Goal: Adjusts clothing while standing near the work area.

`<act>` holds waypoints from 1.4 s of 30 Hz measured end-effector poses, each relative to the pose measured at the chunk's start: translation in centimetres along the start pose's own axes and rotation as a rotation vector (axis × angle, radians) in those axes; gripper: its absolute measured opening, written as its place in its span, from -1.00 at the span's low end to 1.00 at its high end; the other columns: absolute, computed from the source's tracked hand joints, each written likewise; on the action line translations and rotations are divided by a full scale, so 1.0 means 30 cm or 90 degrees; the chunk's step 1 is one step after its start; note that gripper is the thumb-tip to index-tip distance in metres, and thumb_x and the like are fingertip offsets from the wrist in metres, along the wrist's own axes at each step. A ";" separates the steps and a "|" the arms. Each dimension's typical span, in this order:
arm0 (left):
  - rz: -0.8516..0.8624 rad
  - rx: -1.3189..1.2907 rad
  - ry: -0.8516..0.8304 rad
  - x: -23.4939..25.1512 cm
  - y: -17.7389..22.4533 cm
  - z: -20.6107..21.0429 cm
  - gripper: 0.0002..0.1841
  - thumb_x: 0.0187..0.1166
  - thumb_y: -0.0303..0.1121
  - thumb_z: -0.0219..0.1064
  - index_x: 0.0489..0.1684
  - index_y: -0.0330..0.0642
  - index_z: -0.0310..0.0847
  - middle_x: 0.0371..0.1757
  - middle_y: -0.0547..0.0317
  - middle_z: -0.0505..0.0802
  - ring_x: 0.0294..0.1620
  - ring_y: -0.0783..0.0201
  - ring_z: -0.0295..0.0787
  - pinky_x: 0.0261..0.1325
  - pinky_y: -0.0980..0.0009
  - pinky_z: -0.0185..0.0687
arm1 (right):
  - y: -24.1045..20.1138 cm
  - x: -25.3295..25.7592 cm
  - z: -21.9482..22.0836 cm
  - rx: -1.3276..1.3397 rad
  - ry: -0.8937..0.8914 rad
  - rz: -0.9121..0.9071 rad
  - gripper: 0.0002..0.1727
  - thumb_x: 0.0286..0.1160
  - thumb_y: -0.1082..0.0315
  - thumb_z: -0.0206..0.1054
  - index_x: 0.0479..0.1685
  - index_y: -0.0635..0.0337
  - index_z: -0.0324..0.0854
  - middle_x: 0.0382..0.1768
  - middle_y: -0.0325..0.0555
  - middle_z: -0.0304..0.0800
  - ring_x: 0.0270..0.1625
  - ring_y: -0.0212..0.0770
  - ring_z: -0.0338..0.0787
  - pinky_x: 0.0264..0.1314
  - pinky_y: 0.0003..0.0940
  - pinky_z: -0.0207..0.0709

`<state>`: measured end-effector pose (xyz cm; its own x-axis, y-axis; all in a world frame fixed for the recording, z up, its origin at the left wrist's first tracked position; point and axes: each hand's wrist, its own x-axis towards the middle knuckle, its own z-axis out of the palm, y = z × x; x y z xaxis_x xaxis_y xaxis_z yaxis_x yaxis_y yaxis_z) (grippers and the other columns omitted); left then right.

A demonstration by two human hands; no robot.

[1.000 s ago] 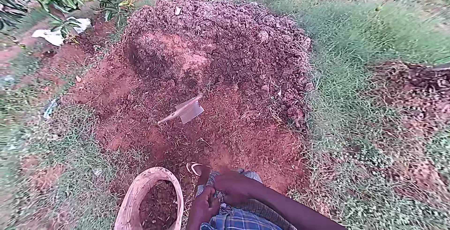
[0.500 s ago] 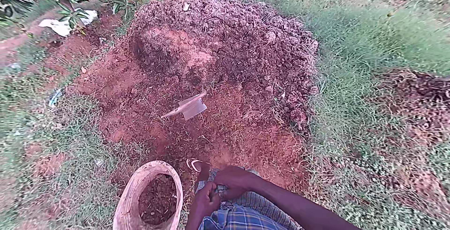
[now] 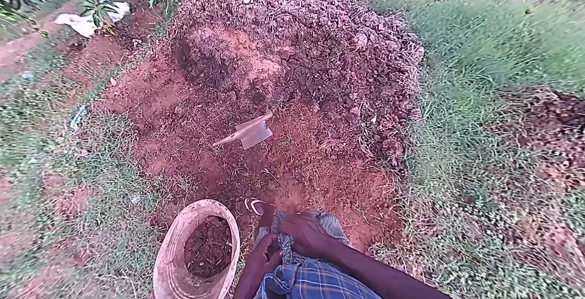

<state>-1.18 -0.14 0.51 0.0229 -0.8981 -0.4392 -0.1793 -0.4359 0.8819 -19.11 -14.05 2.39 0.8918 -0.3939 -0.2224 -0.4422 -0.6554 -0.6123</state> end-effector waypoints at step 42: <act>0.126 0.098 0.039 0.032 0.010 0.102 -0.67 0.60 -0.47 0.22 0.17 -0.49 0.74 -0.05 -0.40 0.80 0.03 -0.18 0.75 0.25 -0.07 0.61 | 0.063 -0.007 -0.032 0.096 -0.122 -0.007 -0.61 0.33 0.48 0.41 0.20 0.12 0.72 0.16 0.07 0.83 0.24 0.15 0.80 0.22 0.23 0.59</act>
<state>-4.20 -0.96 -0.18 0.0308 -0.9691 -0.2447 -0.3343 -0.2407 0.9112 -20.22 -15.82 2.00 0.9047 -0.2480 -0.3463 -0.4258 -0.5502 -0.7183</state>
